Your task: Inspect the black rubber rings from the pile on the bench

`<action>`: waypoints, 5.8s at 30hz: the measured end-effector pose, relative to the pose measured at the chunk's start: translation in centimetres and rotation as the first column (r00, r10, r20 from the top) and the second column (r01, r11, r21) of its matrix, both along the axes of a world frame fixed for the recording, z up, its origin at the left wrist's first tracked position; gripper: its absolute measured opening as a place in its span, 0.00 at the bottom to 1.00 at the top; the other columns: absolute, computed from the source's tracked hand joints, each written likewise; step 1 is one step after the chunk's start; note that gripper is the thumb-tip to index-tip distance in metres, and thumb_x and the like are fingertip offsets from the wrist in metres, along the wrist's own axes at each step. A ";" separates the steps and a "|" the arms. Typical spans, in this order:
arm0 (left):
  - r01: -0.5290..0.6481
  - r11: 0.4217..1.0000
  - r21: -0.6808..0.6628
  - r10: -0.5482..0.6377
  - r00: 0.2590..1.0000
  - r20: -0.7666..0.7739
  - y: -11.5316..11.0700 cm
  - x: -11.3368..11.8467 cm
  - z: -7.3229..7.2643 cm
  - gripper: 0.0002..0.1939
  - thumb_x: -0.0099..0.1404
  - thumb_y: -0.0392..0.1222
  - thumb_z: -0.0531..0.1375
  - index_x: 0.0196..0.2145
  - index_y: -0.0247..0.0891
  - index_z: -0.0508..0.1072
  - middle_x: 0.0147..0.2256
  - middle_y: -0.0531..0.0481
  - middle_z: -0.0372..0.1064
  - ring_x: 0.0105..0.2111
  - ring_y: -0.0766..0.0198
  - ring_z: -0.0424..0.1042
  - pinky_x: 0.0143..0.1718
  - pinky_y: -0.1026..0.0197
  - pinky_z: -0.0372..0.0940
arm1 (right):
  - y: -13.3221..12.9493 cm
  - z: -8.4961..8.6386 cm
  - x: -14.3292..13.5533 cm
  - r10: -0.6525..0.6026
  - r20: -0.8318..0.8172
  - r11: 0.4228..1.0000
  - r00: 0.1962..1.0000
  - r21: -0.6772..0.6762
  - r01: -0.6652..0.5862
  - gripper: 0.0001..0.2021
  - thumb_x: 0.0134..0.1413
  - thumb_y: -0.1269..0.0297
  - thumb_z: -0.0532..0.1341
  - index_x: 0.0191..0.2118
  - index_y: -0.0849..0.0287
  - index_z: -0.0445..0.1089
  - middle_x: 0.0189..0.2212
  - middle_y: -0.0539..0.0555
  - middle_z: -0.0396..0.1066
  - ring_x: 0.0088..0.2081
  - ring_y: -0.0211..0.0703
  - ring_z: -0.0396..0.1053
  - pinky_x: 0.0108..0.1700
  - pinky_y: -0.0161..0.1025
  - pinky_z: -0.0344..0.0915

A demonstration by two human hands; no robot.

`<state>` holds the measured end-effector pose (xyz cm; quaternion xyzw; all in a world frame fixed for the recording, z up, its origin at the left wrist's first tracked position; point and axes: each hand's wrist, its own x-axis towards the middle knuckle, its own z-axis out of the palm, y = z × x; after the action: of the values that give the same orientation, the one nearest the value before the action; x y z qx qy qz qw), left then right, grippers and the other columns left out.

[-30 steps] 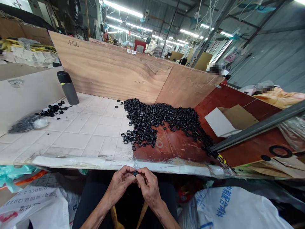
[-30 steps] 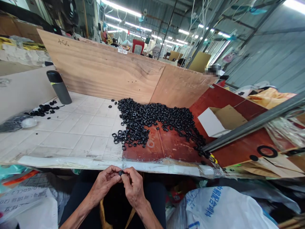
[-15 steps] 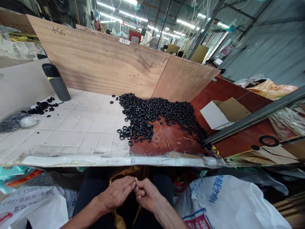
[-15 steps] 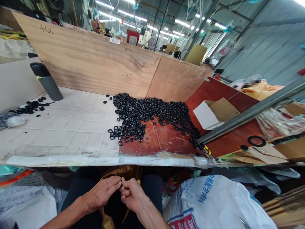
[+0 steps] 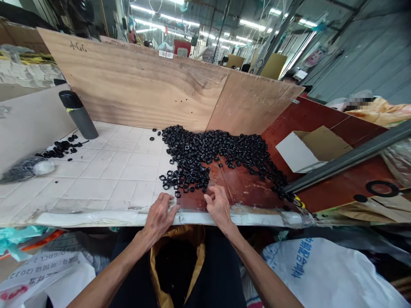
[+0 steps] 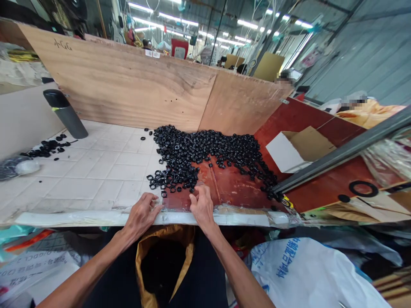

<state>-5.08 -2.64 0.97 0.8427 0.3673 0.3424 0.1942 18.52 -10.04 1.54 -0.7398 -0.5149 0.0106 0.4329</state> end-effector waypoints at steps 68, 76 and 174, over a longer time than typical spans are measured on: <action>0.357 0.868 -0.344 -0.121 0.825 0.553 3.0 3.1 -2.2 0.09 0.65 0.36 0.65 0.44 0.40 0.76 0.45 0.46 0.73 0.44 0.59 0.76 0.46 0.57 0.74 | 2.1 -0.8 -4.9 0.361 -0.337 0.930 0.870 0.055 -0.365 0.18 0.66 0.55 0.56 0.28 0.58 0.72 0.20 0.48 0.66 0.23 0.38 0.64 0.29 0.34 0.62; 0.354 0.870 -0.343 -0.108 0.817 0.567 2.9 3.1 -1.9 0.09 0.65 0.36 0.65 0.44 0.39 0.76 0.45 0.46 0.73 0.44 0.59 0.76 0.44 0.58 0.75 | 2.1 -0.6 -4.9 0.355 -0.338 0.931 0.872 0.041 -0.363 0.11 0.61 0.56 0.62 0.32 0.58 0.74 0.24 0.49 0.70 0.26 0.39 0.66 0.32 0.35 0.65; 0.362 0.868 -0.341 -0.164 0.855 0.492 3.7 6.6 -1.2 0.10 0.63 0.32 0.62 0.43 0.39 0.77 0.41 0.49 0.77 0.41 0.61 0.77 0.48 0.58 0.70 | 3.2 -1.9 -1.8 0.330 -0.421 0.944 0.845 0.127 -0.305 0.12 0.65 0.57 0.60 0.49 0.57 0.69 0.23 0.47 0.72 0.24 0.39 0.72 0.31 0.35 0.71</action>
<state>1.48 1.04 -0.21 0.7219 0.2560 0.4085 0.4964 16.68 -6.79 -0.33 -0.6108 -0.5202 0.2332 0.5494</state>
